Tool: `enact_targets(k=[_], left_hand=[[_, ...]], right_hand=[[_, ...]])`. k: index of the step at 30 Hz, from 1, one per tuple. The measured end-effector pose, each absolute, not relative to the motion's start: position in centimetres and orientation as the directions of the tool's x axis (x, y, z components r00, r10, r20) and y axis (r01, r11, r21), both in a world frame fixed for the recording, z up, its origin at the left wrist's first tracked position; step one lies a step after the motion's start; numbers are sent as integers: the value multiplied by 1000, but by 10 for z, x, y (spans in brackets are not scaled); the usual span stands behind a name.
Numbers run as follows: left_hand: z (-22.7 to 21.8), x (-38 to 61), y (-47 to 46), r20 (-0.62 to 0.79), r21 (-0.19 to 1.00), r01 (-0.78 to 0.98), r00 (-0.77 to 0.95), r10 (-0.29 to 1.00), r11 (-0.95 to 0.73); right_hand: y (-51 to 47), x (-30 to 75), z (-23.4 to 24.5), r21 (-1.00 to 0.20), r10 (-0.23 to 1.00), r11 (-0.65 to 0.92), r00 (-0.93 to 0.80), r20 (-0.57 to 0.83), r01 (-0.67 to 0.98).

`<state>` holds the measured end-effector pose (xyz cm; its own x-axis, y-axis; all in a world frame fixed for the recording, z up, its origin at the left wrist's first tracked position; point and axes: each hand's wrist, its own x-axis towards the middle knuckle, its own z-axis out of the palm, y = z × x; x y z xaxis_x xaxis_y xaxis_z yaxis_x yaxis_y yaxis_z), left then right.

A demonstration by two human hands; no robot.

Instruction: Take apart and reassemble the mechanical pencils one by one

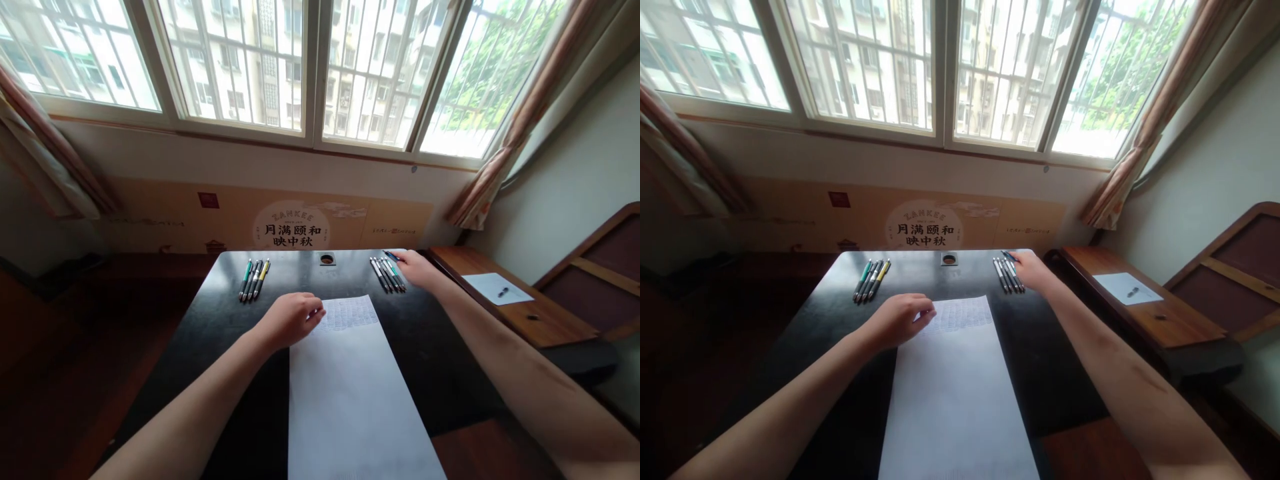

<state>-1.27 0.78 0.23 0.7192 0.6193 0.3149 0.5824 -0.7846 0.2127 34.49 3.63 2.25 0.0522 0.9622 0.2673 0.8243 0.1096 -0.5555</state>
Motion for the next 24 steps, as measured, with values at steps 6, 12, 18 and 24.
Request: enact_targets(k=[6, 12, 18, 24], left_hand=[[-1, -13, 10, 273, 204, 581, 739, 616, -788], [0, -13, 9, 211, 187, 593, 755, 621, -783], [0, -14, 10, 190, 194, 594, 758, 624, -781], [0, -12, 10, 156, 194, 607, 757, 635, -771]], right_hand=[[70, 394, 17, -419, 933, -309, 357, 38, 854], [89, 396, -3, -361, 892, -428, 452, -19, 829], [100, 392, -18, -415, 891, -441, 443, -97, 796], [100, 395, -20, -475, 878, -472, 446, -175, 743]])
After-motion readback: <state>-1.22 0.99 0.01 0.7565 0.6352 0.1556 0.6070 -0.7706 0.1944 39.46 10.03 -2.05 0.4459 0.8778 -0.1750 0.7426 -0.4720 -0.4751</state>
